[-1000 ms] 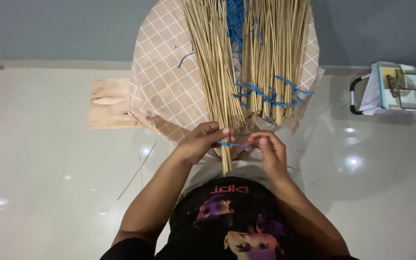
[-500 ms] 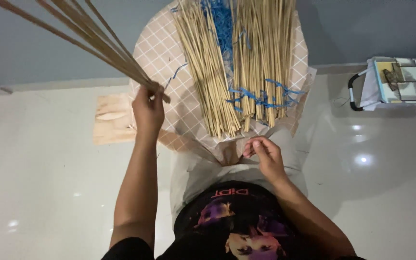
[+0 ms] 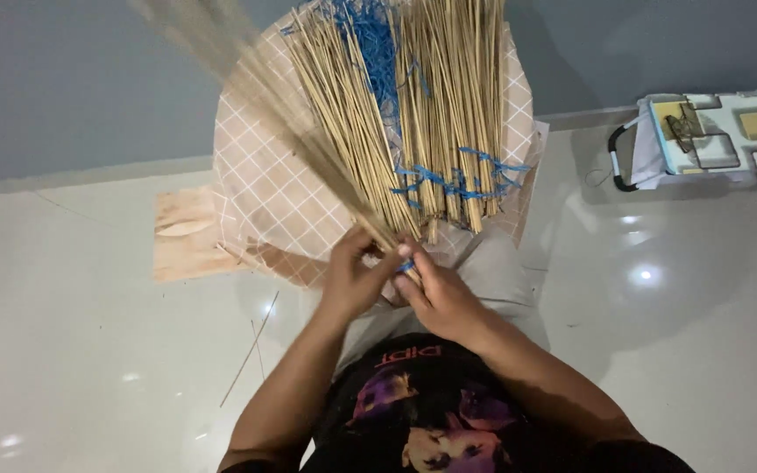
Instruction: Bundling thin bamboo sticks together and securing them with blue plastic ties.
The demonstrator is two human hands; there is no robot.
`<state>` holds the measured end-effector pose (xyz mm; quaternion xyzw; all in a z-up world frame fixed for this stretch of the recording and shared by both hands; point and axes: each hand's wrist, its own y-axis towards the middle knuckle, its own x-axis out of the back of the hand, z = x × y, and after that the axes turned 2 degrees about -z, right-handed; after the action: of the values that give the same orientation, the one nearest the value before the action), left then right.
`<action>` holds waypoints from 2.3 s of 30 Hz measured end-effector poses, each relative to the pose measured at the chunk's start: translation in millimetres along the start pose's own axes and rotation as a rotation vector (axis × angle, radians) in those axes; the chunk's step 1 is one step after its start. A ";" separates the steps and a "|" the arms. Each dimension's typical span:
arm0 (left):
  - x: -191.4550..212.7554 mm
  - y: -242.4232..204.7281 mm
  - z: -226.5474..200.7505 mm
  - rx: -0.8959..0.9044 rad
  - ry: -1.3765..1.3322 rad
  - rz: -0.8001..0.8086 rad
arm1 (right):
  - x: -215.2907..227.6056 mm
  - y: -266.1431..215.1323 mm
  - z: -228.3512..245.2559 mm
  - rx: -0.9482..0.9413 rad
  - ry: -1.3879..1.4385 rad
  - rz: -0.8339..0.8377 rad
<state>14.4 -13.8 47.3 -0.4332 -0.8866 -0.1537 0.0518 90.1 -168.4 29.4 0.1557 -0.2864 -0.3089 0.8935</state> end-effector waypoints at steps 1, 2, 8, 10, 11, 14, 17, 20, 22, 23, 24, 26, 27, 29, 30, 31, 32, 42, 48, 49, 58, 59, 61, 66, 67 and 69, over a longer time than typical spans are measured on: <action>-1.9 -1.6 -0.8 0.003 -0.004 -0.002 | -0.4 -1.3 -7.3 -0.002 -0.002 0.004; -3.5 -3.0 -1.5 -0.068 -0.006 -0.001 | -0.9 -2.4 -14.6 -0.058 0.088 -0.008; 23.3 -9.8 31.1 -0.059 -0.029 0.039 | 64.9 40.8 -17.5 -0.274 0.124 -0.179; 28.5 -11.1 33.4 -0.002 -0.023 -0.012 | 83.3 64.6 -19.5 -0.254 0.072 -0.217; 28.5 -13.4 33.1 0.061 -0.054 -0.043 | 86.9 73.7 -22.6 -0.234 -0.048 -0.263; 29.5 -21.4 42.3 0.179 -0.077 -0.059 | 90.5 94.7 -26.4 -0.344 -0.297 -0.189; 28.6 -31.8 58.6 0.260 -0.065 -0.037 | 80.7 104.6 -50.1 -0.536 -0.516 0.032; 30.1 -37.7 67.4 0.289 -0.053 -0.028 | 72.3 105.8 -59.7 -0.578 -0.633 0.146; 33.6 -35.9 66.2 0.295 -0.046 -0.025 | 71.7 108.9 -51.8 -0.564 -0.660 0.157; 35.3 -34.8 64.3 0.297 -0.032 -0.019 | 72.5 110.3 -45.6 -0.559 -0.718 0.182; 37.0 -33.8 62.5 0.298 -0.018 -0.013 | 73.1 111.6 -39.4 -0.552 -0.776 0.206; 41.1 -27.7 62.6 0.286 0.025 -0.033 | 75.7 109.3 -40.1 -0.551 -0.834 0.224; 42.9 -25.8 62.4 0.278 0.070 -0.054 | 76.9 108.0 -40.3 -0.549 -0.889 0.245; 48.4 -8.5 59.0 0.268 0.148 -0.061 | 76.5 101.5 -25.7 -0.514 -0.907 0.211; 51.5 -0.5 57.4 0.259 0.230 -0.063 | 76.0 98.2 -18.3 -0.483 -0.921 0.174; 52.4 10.2 50.8 0.260 0.226 -0.075 | 75.6 92.6 -9.7 -0.473 -0.924 0.180; 53.7 20.8 44.0 0.272 0.323 -0.093 | 75.5 86.8 -1.0 -0.465 -0.896 0.156; 22.3 127.8 107.6 0.345 0.637 -0.062 | 65.9 25.0 15.5 -0.427 -0.655 0.206; 45.3 135.3 127.3 0.542 0.308 -0.053 | 74.6 12.2 9.5 -0.457 -0.623 0.230; 49.5 136.2 135.4 0.538 0.314 -0.055 | 73.9 11.8 8.0 -0.454 -0.619 0.225; 57.6 114.1 81.2 0.625 0.186 -0.175 | 60.3 13.9 9.0 -0.370 -0.594 0.247; 60.1 118.5 99.6 0.632 -0.036 -0.222 | 60.0 15.1 12.4 -0.352 -0.576 0.249; 63.7 122.1 117.1 0.632 -0.257 -0.265 | 59.7 15.6 14.1 -0.334 -0.556 0.248; 69.5 119.2 117.7 0.606 -0.239 -0.285 | 59.8 11.1 5.7 -0.312 -0.524 0.234; 70.5 118.7 116.7 0.609 -0.237 -0.286 | 58.4 14.9 8.6 -0.314 -0.521 0.235; 72.7 117.8 114.7 0.563 -0.191 -0.302 | 55.6 22.3 14.6 -0.293 -0.568 0.281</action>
<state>66.4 145.3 -18.2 -0.2782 -0.9492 0.1327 0.0630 127.4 -188.5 74.2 -0.1073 -0.4951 -0.2517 0.8246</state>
